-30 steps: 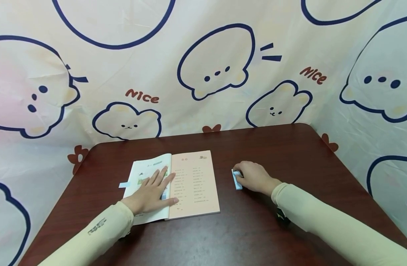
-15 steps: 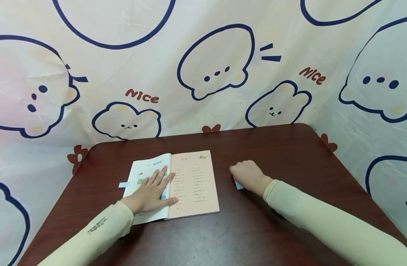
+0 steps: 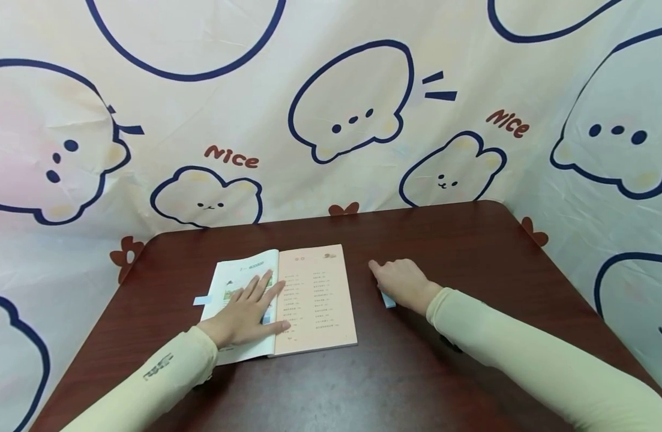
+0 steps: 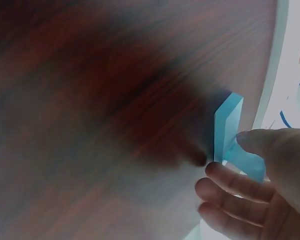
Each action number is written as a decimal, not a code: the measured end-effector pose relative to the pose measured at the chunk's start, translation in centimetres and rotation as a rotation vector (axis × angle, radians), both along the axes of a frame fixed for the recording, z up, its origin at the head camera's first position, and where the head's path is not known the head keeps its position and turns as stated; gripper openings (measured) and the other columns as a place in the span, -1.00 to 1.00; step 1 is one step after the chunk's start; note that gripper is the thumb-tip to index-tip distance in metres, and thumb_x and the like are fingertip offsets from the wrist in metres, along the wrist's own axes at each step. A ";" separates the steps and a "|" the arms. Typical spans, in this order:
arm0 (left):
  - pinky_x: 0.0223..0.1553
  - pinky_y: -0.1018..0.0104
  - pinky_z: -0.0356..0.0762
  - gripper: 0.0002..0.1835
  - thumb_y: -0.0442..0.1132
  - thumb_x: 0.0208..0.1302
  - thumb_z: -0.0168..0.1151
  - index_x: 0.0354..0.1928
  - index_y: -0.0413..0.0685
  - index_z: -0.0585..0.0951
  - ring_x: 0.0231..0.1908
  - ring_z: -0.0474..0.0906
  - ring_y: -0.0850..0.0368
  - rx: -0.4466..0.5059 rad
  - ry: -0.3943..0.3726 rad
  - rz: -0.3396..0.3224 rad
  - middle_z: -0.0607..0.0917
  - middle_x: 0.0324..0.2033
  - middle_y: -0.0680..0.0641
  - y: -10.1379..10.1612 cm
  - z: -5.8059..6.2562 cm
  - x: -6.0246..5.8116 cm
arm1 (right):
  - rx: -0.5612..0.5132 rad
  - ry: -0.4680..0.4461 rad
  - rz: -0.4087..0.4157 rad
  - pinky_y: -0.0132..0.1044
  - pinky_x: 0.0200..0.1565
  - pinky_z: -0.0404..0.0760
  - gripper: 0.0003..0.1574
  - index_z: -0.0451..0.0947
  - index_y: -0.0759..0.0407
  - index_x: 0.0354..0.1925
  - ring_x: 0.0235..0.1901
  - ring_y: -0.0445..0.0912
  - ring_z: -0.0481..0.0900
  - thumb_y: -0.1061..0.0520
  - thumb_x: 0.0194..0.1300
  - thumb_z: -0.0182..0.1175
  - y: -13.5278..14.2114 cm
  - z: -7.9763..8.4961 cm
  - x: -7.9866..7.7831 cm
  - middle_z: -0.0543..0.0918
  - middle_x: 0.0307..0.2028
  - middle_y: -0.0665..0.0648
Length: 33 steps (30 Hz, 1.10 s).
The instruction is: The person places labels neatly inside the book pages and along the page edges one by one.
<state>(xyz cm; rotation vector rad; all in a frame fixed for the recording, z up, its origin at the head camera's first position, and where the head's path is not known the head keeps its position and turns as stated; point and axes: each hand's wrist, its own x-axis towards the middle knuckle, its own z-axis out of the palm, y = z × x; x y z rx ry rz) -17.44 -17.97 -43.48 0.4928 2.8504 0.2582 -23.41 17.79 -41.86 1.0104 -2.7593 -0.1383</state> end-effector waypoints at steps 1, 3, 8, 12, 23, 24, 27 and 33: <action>0.48 -0.42 -0.08 0.06 0.55 0.25 -0.02 0.63 0.17 0.01 0.60 -0.20 -0.33 -0.001 -0.002 0.003 -0.18 0.64 -0.16 0.0 -0.1 -0.1 | -0.005 -0.041 -0.019 -0.31 -0.66 0.43 -0.67 0.59 0.21 -0.06 -0.70 -0.18 0.43 0.11 0.26 0.39 0.0 0.0 -0.1 0.58 -0.63 0.02; 0.48 -0.42 -0.08 0.07 0.56 0.23 -0.02 0.63 0.19 -0.01 0.61 -0.22 -0.32 -0.002 0.000 0.007 -0.20 0.64 -0.15 -0.1 -0.4 -0.2 | -0.037 -0.139 -0.058 -0.29 -0.58 0.50 -0.70 0.61 0.22 -0.08 -0.61 -0.19 0.50 0.08 0.30 0.37 -0.1 0.0 -0.3 0.66 -0.52 0.04; 0.50 -0.40 -0.10 0.08 0.59 0.22 -0.05 0.63 0.24 -0.05 0.62 -0.26 -0.29 -0.009 0.003 0.009 -0.23 0.64 -0.12 -0.2 -1.0 -0.3 | -0.158 -0.318 -0.135 -0.16 -0.27 0.69 -0.69 0.69 0.27 -0.05 -0.28 -0.09 0.70 0.07 0.38 0.31 0.4 -0.2 -1.0 0.78 -0.19 0.15; 0.49 -0.41 -0.10 0.07 0.57 0.23 -0.03 0.63 0.21 -0.02 0.61 -0.24 -0.31 -0.003 0.000 0.005 -0.21 0.64 -0.14 -0.1 -0.7 -0.2 | -0.258 -0.383 -0.170 -0.09 -0.15 0.71 -0.59 0.69 0.31 -0.01 -0.21 -0.05 0.71 0.01 0.36 0.33 0.8 -0.6 -1.4 0.78 -0.12 0.20; 0.48 -0.42 -0.08 0.05 0.56 0.26 -0.04 0.63 0.19 0.00 0.61 -0.21 -0.32 -0.006 -0.003 0.007 -0.18 0.64 -0.16 0.1 0.0 0.0 | -0.493 -0.522 -0.247 -0.17 -0.16 0.63 -0.60 0.72 0.31 -0.12 -0.27 -0.09 0.59 0.01 0.24 0.44 1.3 -1.1 -2.2 0.76 -0.16 0.22; 0.48 -0.42 -0.08 0.05 0.56 0.26 -0.04 0.63 0.19 0.00 0.61 -0.22 -0.32 -0.006 -0.002 0.007 -0.18 0.64 -0.16 0.1 0.0 0.0 | -0.518 -0.534 -0.242 -0.19 -0.17 0.61 -0.64 0.73 0.29 -0.15 -0.28 -0.10 0.58 0.03 0.24 0.44 1.4 -1.2 -2.3 0.76 -0.18 0.21; 0.48 -0.42 -0.09 0.05 0.56 0.25 -0.04 0.63 0.19 0.01 0.61 -0.22 -0.32 -0.002 -0.002 0.005 -0.18 0.64 -0.16 0.1 -0.1 0.0 | -0.582 -0.562 -0.213 -0.25 -0.21 0.58 -0.74 0.75 0.25 -0.22 -0.31 -0.12 0.57 0.07 0.25 0.43 1.8 -1.5 -2.6 0.76 -0.23 0.17; 0.49 -0.41 -0.10 0.05 0.56 0.26 -0.04 0.63 0.19 0.00 0.61 -0.23 -0.31 0.000 -0.005 0.005 -0.20 0.64 -0.15 0.1 -0.1 0.0 | -0.646 -0.582 -0.171 -0.28 -0.21 0.54 -0.78 0.77 0.24 -0.24 -0.31 -0.14 0.55 0.09 0.24 0.43 2.4 -2.1 -3.0 0.78 -0.24 0.17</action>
